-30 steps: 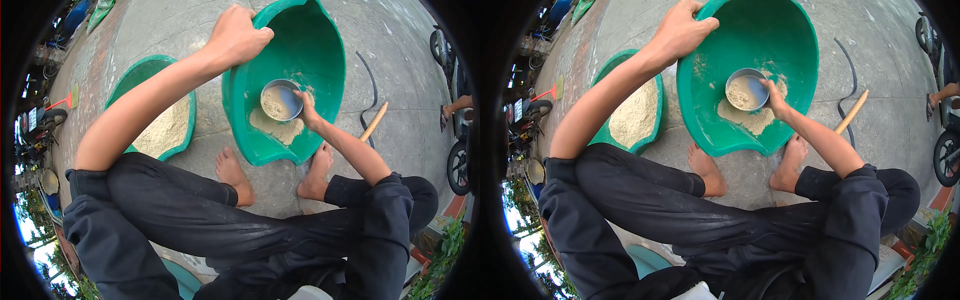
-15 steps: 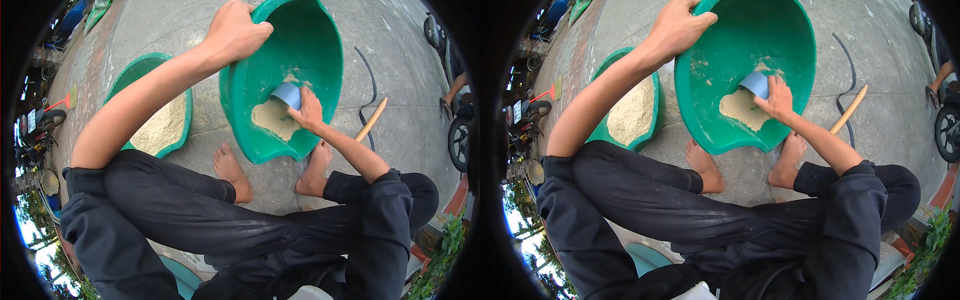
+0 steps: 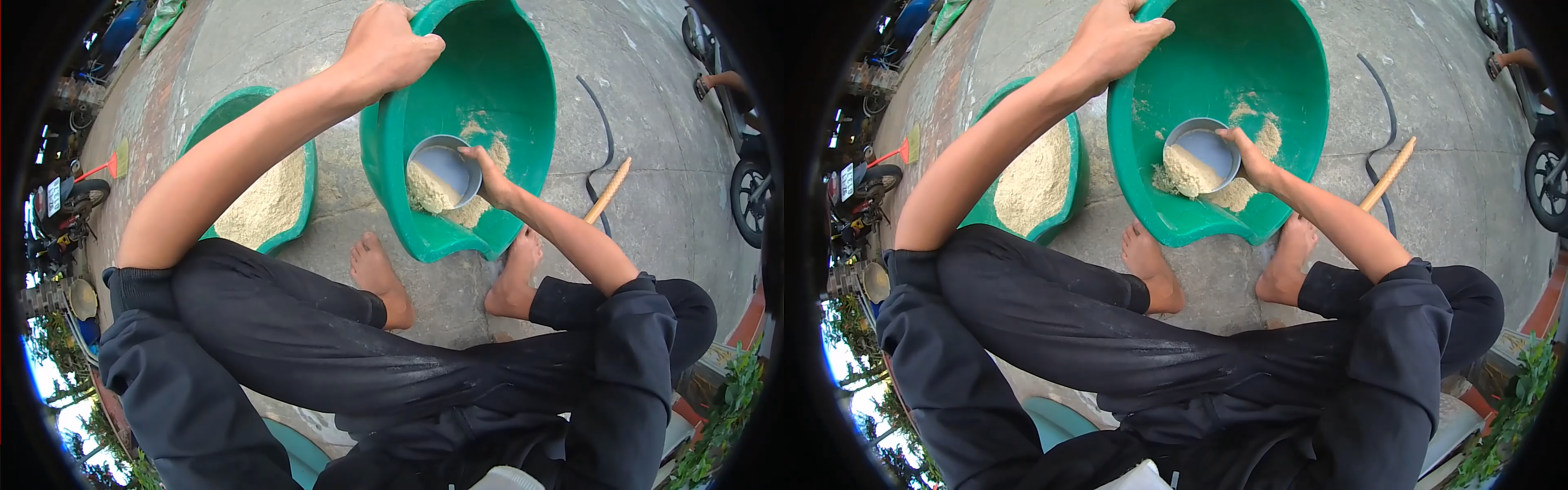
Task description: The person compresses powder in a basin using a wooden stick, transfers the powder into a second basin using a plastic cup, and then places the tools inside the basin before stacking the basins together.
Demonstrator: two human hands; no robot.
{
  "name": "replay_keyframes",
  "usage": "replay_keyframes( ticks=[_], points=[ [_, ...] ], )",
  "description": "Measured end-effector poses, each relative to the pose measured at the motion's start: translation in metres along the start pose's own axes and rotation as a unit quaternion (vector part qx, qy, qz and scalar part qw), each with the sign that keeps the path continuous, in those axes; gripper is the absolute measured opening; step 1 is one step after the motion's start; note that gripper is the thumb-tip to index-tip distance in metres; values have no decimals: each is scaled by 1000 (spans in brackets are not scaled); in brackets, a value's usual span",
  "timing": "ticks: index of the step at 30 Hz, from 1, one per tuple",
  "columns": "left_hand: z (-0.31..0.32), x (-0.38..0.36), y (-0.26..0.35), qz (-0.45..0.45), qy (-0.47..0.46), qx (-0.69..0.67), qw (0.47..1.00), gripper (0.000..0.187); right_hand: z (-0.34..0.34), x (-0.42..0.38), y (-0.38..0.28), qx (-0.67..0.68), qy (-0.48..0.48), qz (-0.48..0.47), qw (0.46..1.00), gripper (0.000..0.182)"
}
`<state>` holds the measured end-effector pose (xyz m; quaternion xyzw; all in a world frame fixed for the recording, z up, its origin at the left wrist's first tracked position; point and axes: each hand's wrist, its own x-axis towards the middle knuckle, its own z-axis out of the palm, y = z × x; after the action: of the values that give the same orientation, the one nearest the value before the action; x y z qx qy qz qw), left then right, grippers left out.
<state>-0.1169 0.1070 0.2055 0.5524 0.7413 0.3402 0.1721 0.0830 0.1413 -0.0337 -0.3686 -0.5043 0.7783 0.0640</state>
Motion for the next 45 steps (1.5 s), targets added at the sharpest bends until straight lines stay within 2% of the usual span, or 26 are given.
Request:
replay_keyframes(
  ticks=[2, 5, 7, 9, 10, 11, 12, 14, 16, 18, 21, 23, 25, 27, 28, 29, 30, 31, 33, 34, 36, 37, 38, 40, 43, 45],
  points=[
    [3, 1, -2, 11, 4, -10, 1000, 30, 2, -4, -4, 117, -44, 20, 992, 75],
    [-1, -3, -1, -10, 15, 23, 1000, 30, -2, 2, -3, 125, -59, 25, 990, 77],
    [-2, -4, -3, 27, -2, -7, 1000, 30, -20, 12, -8, 82, -50, 0, 995, 76],
    [0, -5, -7, 39, 13, 2, 999, 30, -53, 28, -10, -1, 34, -12, 999, 69],
    [1, -5, -9, 53, 26, 11, 998, 30, -75, 32, -17, -158, 74, -78, 982, 65],
    [2, -4, -11, 51, 27, 9, 998, 30, -88, 33, -24, -310, 110, -141, 934, 61],
    [3, -4, -14, 68, 39, 24, 997, 30, -85, 22, -35, -380, 182, -188, 887, 57],
    [2, -4, -14, 82, 51, 40, 995, 30, -95, 14, -39, -528, 259, -323, 742, 60],
    [-3, -3, -4, 42, -14, -4, 999, 30, -105, 7, -44, -619, 245, -356, 655, 68],
    [0, -2, 1, 26, -1, 1, 1000, 30, -112, 0, -40, -689, 214, -390, 572, 75],
    [3, -1, 8, 12, 9, 4, 1000, 30, -104, -9, -27, -731, 146, -267, 611, 74],
    [4, -1, 12, 16, 5, -1, 1000, 30, -93, -11, -3, -693, 135, -275, 652, 72],
    [6, -1, 15, 1, -1, -19, 1000, 29, -66, -23, 7, -649, 114, -260, 706, 67],
    [7, -1, 17, 15, 2, -11, 1000, 29, -40, -36, 8, -586, 120, -191, 778, 64],
    [7, -2, 17, 29, 5, -2, 1000, 29, -33, -40, 7, -585, 121, -189, 779, 64],
    [8, -2, 18, 30, 3, -3, 1000, 29, -27, -44, 4, -565, 123, -149, 802, 63],
    [8, -2, 20, 18, 3, -1, 1000, 28, -27, -47, 4, -544, 125, -109, 822, 62],
    [8, -1, 22, 6, 3, 2, 1000, 28, -30, -47, 7, -544, 129, -109, 822, 62],
    [8, 1, 20, 7, -2, -7, 1000, 28, -42, -42, 15, -447, 116, -66, 884, 60],
    [7, 0, 19, 3, -8, -15, 1000, 28, -51, -40, 17, -423, 72, -37, 903, 64],
    [5, 1, 16, -12, 2, -9, 1000, 28, -56, -36, 41, -287, 132, -60, 947, 69],
    [5, 0, 15, -24, 8, -4, 1000, 28, -68, -28, 42, -204, 17, 22, 979, 74],
    [5, -1, 14, -27, 9, -4, 1000, 28, -73, -20, 51, -205, 15, 24, 978, 74],
    [3, -1, 11, -33, 1, -4, 999, 28, -65, -15, 52, 25, -9, 96, 995, 74],
    [1, 0, 10, -38, -11, -5, 999, 29, -62, -12, 31, 41, 7, 81, 996, 73],
    [2, 0, 9, -34, -6, -10, 999, 29, -58, -11, 20, -27, 8, 65, 997, 69]
  ],
)
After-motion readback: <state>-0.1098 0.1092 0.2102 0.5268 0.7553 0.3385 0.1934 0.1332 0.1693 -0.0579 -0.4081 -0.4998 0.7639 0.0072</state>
